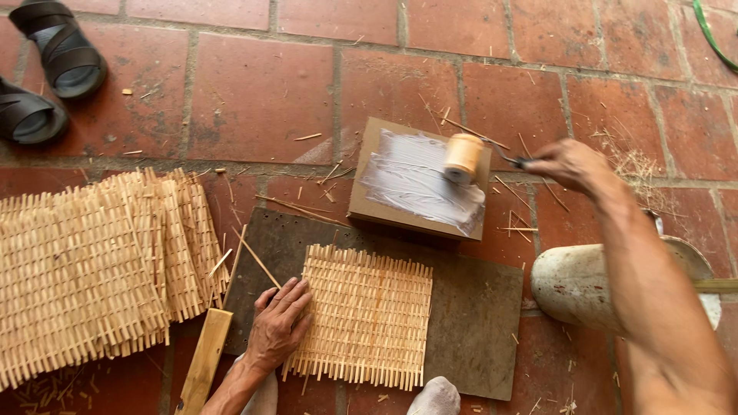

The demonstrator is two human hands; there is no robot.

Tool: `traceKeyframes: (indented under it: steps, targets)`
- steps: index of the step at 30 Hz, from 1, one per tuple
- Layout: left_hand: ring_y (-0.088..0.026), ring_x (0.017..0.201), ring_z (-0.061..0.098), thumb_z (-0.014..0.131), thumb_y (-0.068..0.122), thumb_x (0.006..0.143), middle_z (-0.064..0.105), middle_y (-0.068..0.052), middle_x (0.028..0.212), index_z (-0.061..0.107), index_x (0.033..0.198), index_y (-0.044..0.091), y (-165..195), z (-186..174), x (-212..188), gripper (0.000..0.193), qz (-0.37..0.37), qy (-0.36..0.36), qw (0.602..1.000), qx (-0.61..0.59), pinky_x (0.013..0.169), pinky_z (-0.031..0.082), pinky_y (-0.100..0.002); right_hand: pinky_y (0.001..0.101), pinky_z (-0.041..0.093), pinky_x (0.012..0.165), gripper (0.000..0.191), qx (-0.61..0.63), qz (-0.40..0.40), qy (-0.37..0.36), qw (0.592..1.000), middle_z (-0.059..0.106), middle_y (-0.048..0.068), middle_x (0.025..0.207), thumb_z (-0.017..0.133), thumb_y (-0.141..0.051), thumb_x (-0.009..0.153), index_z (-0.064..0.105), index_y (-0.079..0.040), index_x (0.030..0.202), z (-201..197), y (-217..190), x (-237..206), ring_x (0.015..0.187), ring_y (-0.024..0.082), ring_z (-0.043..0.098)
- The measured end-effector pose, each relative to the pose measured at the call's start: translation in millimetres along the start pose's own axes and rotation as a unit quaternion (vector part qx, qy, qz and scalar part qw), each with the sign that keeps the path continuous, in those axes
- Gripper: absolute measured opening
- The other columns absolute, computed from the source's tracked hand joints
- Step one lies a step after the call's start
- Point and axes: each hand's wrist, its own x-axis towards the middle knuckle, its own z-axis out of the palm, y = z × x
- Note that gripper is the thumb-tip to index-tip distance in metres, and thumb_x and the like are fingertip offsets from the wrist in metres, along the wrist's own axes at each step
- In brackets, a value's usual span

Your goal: The person applies white adhesive to a cardboard square using a paint roller, then places a woven bamboo mat on top and presses it down. They use a small wooden stick to adjust the mat edges and then stack the finished unit with others.

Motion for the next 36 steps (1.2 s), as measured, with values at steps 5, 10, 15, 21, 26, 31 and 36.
traceKeyframes:
  steps: [5,10,15,21,26,31,36]
  targets:
    - [-0.021,0.143,0.044,0.071,0.029,0.088,0.057,-0.007,0.147,0.063,0.130,0.009,1.4,-3.5,4.1,0.048,-0.003,-0.003,1.000,0.001,0.117,0.025,-0.044,0.0428,0.056,0.068,0.052,0.071,-0.019,-0.004,0.997,0.081,0.009,0.097,0.066,-0.060,0.088,0.081,-0.019,0.117,2.7,-13.8,2.8,0.078,0.025,0.069]
    - [-0.022,0.142,0.044,0.071,0.030,0.089,0.057,-0.007,0.146,0.064,0.130,0.009,0.5,-5.1,5.3,0.047,0.008,0.004,1.000,0.007,0.118,0.025,-0.044,0.0413,0.053,0.066,0.041,0.098,-0.131,0.014,0.986,0.078,0.008,0.088,0.071,-0.048,0.086,0.079,-0.019,0.114,12.4,-124.6,42.3,0.072,0.022,0.067]
    - [-0.022,0.141,0.045,0.070,0.029,0.089,0.058,-0.007,0.145,0.064,0.129,0.009,0.8,-3.5,4.9,0.046,0.016,0.018,1.000,0.009,0.117,0.025,-0.045,0.0421,0.053,0.060,0.037,0.096,-0.142,0.023,0.985,0.075,0.013,0.077,0.071,-0.040,0.088,0.080,-0.008,0.101,40.1,-91.2,1.7,0.064,0.025,0.067]
    - [-0.021,0.141,0.047,0.070,0.028,0.089,0.059,-0.008,0.145,0.066,0.127,0.009,4.9,-3.1,0.2,0.042,0.008,0.004,1.000,0.003,0.116,0.027,-0.044,0.0333,0.050,0.053,0.040,0.303,0.050,-0.041,0.951,0.069,0.007,0.066,0.072,-0.039,0.089,0.076,0.000,0.082,131.1,4.2,-161.6,0.058,0.016,0.061]
    - [-0.022,0.141,0.047,0.069,0.028,0.089,0.059,-0.009,0.144,0.066,0.128,0.008,4.0,3.9,-2.2,0.044,0.017,0.003,0.999,0.027,0.116,0.027,-0.044,0.0318,0.044,0.050,0.040,0.452,0.083,0.085,0.884,0.066,0.004,0.066,0.073,-0.037,0.091,0.077,0.002,0.083,189.0,-25.2,-194.0,0.056,0.013,0.055]
    - [-0.021,0.140,0.047,0.069,0.031,0.088,0.059,-0.006,0.144,0.065,0.129,0.011,-2.2,10.3,-4.9,0.046,0.028,0.020,0.999,0.025,0.118,0.026,-0.044,0.0354,0.045,0.051,0.044,0.388,0.071,0.181,0.901,0.067,0.008,0.061,0.070,-0.039,0.091,0.075,0.001,0.075,152.1,-51.7,-102.2,0.053,0.015,0.059]
    - [-0.020,0.141,0.046,0.069,0.031,0.089,0.059,-0.006,0.144,0.065,0.130,0.012,-1.7,9.3,-9.5,0.046,0.021,0.013,0.999,0.029,0.118,0.027,-0.044,0.0384,0.045,0.052,0.045,0.381,0.045,0.198,0.902,0.065,0.008,0.061,0.069,-0.042,0.092,0.072,0.001,0.076,142.9,-57.1,-82.7,0.054,0.018,0.058]
